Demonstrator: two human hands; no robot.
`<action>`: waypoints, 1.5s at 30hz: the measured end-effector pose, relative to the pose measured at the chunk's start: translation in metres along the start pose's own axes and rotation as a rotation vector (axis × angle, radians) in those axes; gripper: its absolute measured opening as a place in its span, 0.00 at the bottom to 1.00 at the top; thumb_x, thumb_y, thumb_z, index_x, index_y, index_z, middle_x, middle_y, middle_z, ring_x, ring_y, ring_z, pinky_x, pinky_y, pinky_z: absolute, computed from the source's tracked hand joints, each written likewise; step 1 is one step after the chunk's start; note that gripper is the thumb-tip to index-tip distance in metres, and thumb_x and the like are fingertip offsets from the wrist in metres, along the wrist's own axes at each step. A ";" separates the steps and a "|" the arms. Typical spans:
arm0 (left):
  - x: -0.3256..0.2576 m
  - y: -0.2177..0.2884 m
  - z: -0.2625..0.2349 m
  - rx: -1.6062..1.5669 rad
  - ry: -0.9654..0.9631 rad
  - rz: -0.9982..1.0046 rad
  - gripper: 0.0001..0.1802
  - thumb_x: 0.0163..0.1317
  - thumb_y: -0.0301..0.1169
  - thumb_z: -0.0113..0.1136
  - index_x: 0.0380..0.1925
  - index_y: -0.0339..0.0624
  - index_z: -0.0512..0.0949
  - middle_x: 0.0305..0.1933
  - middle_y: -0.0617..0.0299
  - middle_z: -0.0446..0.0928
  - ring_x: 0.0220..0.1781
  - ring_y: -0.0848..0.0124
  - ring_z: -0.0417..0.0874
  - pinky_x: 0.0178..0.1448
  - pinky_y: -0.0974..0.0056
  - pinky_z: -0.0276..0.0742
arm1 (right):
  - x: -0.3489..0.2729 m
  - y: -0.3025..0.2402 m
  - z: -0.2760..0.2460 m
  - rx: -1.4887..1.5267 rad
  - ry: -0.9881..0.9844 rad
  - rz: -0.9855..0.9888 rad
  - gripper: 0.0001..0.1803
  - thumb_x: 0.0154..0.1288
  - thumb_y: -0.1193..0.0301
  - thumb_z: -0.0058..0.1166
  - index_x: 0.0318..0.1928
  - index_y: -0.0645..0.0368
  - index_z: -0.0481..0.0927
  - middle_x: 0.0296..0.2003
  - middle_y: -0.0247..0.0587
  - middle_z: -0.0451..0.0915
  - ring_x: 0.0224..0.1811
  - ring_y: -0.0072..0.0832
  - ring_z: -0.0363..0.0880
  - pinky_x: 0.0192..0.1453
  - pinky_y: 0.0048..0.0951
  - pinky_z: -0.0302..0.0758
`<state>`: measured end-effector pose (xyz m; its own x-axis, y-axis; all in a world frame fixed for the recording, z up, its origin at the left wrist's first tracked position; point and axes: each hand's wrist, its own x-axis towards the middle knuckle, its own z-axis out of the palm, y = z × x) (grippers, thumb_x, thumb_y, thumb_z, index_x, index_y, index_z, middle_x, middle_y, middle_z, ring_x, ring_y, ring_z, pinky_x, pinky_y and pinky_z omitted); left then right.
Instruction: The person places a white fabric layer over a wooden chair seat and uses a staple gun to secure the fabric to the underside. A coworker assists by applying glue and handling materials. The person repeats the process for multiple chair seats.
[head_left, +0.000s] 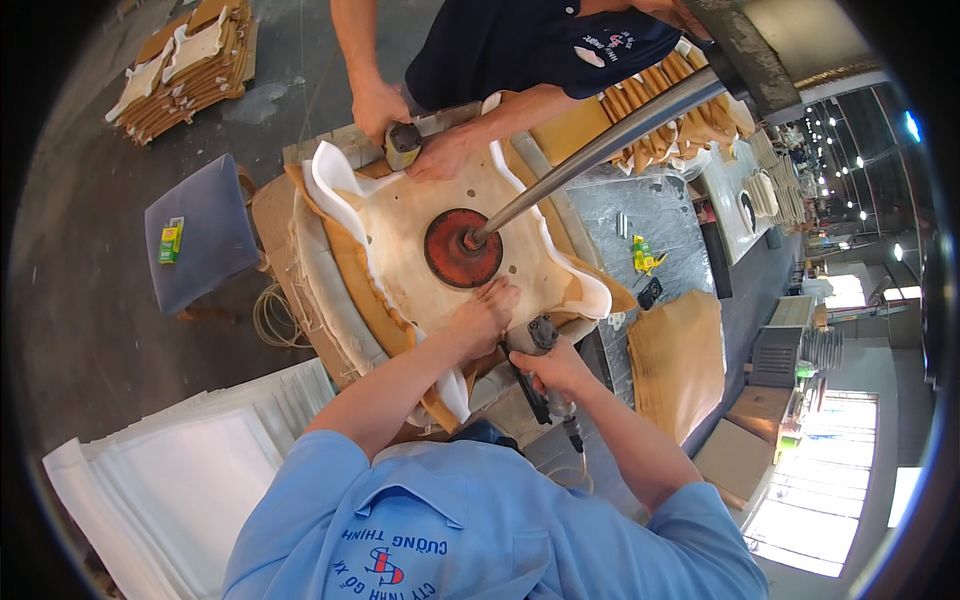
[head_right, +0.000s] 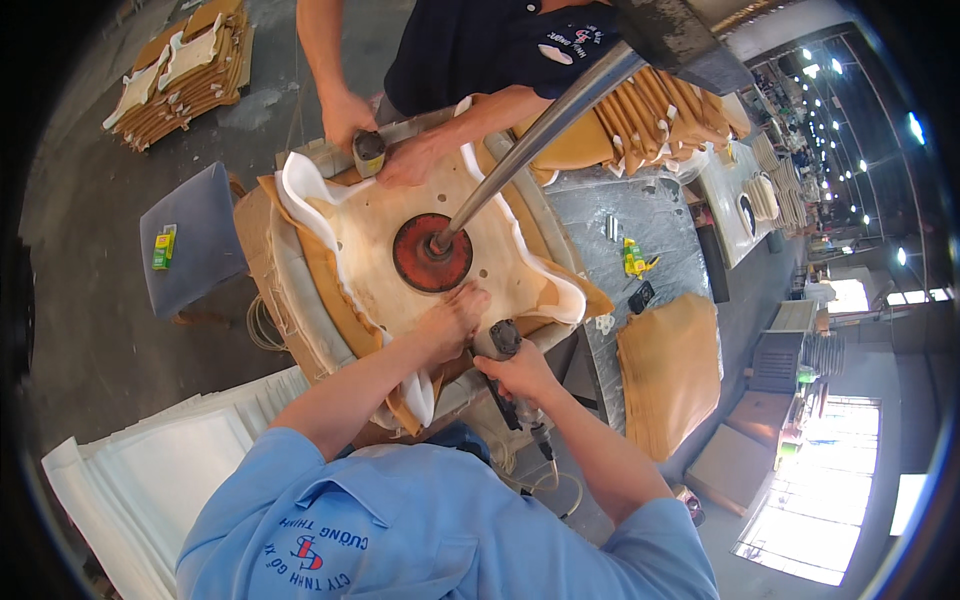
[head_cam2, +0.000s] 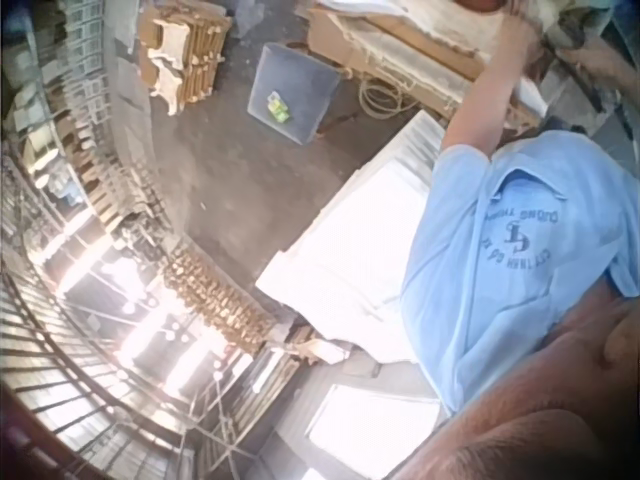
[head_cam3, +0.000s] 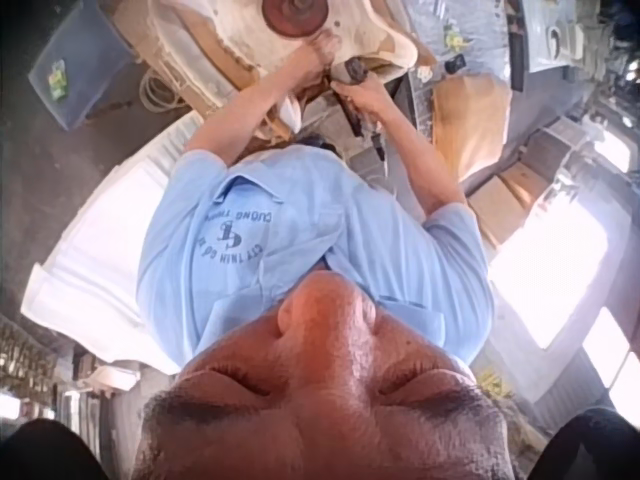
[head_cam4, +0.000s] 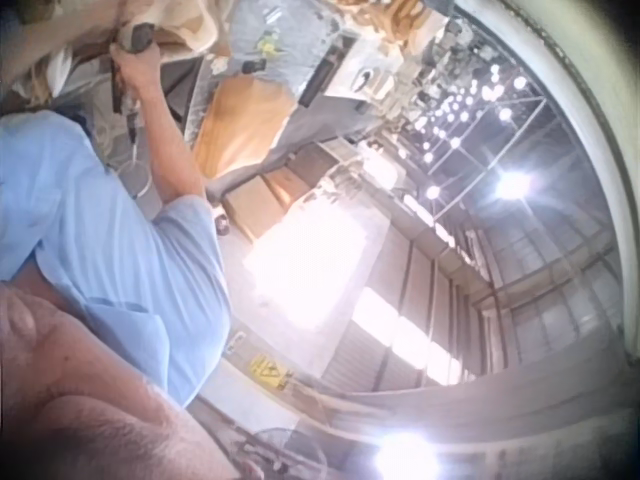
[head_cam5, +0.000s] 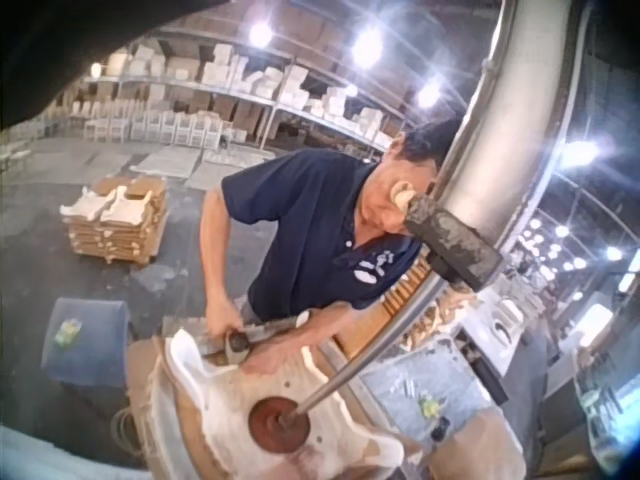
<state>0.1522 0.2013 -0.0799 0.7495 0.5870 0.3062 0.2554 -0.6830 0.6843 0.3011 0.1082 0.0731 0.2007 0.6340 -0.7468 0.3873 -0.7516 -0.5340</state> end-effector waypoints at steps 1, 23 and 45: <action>0.002 0.002 -0.003 0.001 -0.064 0.003 0.12 0.60 0.26 0.68 0.43 0.36 0.90 0.80 0.48 0.69 0.90 0.47 0.59 0.92 0.46 0.52 | -0.001 0.004 -0.001 0.006 -0.002 0.008 0.15 0.69 0.63 0.73 0.40 0.62 0.84 0.26 0.35 0.82 0.18 0.24 0.78 0.21 0.32 0.73; 0.013 -0.005 -0.020 -0.133 -0.130 0.017 0.06 0.60 0.28 0.67 0.36 0.41 0.88 0.67 0.46 0.79 0.76 0.45 0.75 0.80 0.48 0.72 | -0.036 0.035 0.010 0.206 0.070 -0.089 0.14 0.70 0.66 0.73 0.46 0.62 0.84 0.28 0.34 0.83 0.20 0.24 0.80 0.24 0.30 0.76; -0.082 0.148 -0.012 -0.351 -0.228 -0.314 0.32 0.72 0.34 0.68 0.74 0.37 0.75 0.83 0.37 0.68 0.82 0.41 0.72 0.82 0.50 0.72 | -0.032 0.265 -0.082 0.606 0.667 -0.057 0.16 0.61 0.74 0.79 0.49 0.60 0.90 0.30 0.31 0.86 0.25 0.21 0.80 0.30 0.29 0.76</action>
<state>0.1207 0.0572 0.0042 0.7936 0.6038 -0.0748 0.2986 -0.2794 0.9126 0.4711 -0.0964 -0.0115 0.7493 0.5053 -0.4281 -0.0897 -0.5630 -0.8216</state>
